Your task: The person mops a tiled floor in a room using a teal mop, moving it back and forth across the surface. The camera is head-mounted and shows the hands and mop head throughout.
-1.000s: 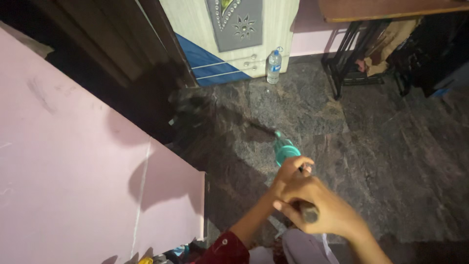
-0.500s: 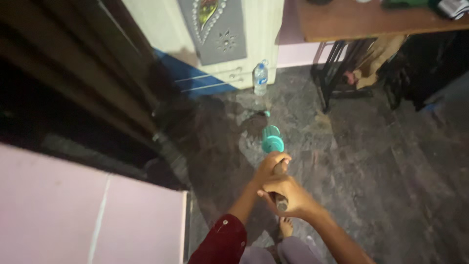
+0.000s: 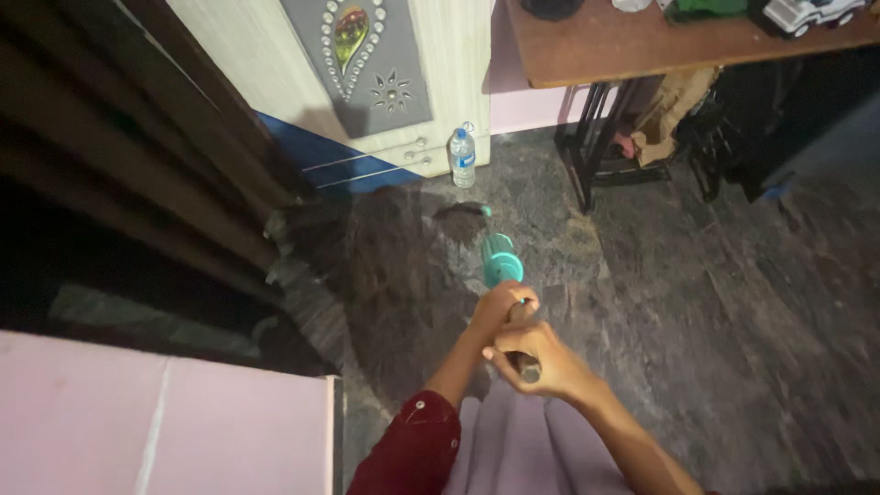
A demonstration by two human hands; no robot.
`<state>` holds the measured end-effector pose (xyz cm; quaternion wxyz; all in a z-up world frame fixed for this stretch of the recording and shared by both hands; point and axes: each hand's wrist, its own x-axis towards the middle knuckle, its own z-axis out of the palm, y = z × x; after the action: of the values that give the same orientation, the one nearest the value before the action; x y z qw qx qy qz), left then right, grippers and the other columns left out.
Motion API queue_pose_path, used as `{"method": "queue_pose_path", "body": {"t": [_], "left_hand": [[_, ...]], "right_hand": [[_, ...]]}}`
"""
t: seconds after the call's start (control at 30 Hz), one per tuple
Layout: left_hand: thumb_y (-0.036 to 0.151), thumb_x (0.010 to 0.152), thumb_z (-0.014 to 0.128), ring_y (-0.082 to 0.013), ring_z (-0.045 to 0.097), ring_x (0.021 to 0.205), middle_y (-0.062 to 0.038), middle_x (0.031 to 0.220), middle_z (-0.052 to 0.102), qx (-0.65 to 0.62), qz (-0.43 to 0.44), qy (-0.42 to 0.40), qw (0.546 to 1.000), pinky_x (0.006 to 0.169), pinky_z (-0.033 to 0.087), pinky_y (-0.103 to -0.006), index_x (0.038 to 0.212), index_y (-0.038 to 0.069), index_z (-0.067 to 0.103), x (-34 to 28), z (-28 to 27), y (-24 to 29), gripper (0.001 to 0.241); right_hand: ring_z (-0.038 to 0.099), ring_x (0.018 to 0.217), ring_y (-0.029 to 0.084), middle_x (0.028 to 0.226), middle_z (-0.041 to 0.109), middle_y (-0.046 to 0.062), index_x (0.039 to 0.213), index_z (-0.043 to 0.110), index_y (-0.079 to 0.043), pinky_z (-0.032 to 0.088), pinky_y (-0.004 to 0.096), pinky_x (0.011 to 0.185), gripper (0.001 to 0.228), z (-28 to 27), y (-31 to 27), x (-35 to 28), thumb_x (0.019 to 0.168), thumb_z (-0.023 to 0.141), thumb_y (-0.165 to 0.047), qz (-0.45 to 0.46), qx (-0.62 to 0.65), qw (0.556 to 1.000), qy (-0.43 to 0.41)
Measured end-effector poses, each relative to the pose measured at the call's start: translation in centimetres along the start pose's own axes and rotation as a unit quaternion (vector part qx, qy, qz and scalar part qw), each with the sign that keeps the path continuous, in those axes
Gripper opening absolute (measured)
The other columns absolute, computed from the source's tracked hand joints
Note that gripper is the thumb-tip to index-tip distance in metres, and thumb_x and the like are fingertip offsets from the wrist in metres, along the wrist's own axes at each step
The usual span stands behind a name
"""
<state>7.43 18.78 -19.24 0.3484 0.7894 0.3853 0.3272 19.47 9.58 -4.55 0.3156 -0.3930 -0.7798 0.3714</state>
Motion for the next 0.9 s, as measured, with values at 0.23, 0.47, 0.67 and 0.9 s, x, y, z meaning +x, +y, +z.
{"method": "queue_pose_path", "body": {"t": [0.23,0.47,0.67,0.9], "left_hand": [[0.037,0.092,0.063,-0.0327,0.069,0.082,-0.013,0.088,0.069,-0.048,0.017,-0.041,0.998,0.072,0.051,-0.0417,0.102,0.008,0.07,-6.5,-5.0,10.3,0.031],[0.041,0.089,0.06,-0.0251,0.07,0.085,-0.008,0.093,0.072,-0.095,0.007,-0.06,0.994,0.074,0.053,-0.0364,0.121,0.012,0.07,-12.5,-4.3,13.5,0.045],[0.023,0.097,0.061,-0.0237,0.071,0.082,-0.008,0.092,0.072,-0.099,0.013,0.004,0.995,0.073,0.055,-0.0357,0.119,0.009,0.071,-14.2,-2.7,11.2,0.028],[0.015,0.097,0.062,-0.0291,0.07,0.085,-0.011,0.094,0.071,-0.08,0.048,0.064,0.994,0.075,0.055,-0.0384,0.112,0.01,0.072,-10.7,-0.5,8.9,0.019]], "right_hand": [[0.06,0.059,0.026,0.06,0.062,0.011,0.065,0.065,-0.002,0.047,0.037,0.064,0.02,0.4,-10.0,-3.2,0.083,0.071,-0.009,-0.054,-0.02,0.998,0.031],[0.063,0.055,0.025,0.059,0.066,0.013,0.069,0.073,-0.003,0.049,0.039,0.057,0.009,2.8,-17.3,-6.6,0.074,0.074,-0.01,0.081,-0.053,0.995,-0.036],[0.066,0.056,0.025,0.064,0.07,0.013,0.083,0.078,-0.005,0.052,0.038,0.059,0.01,5.7,-16.9,-6.2,0.083,0.074,-0.014,0.098,-0.04,0.993,-0.053],[0.059,0.055,0.029,0.059,0.064,0.013,0.061,0.06,0.0,0.047,0.039,0.055,0.026,5.1,-11.2,-5.4,0.081,0.074,-0.01,-0.029,-0.02,0.998,0.043]]}}
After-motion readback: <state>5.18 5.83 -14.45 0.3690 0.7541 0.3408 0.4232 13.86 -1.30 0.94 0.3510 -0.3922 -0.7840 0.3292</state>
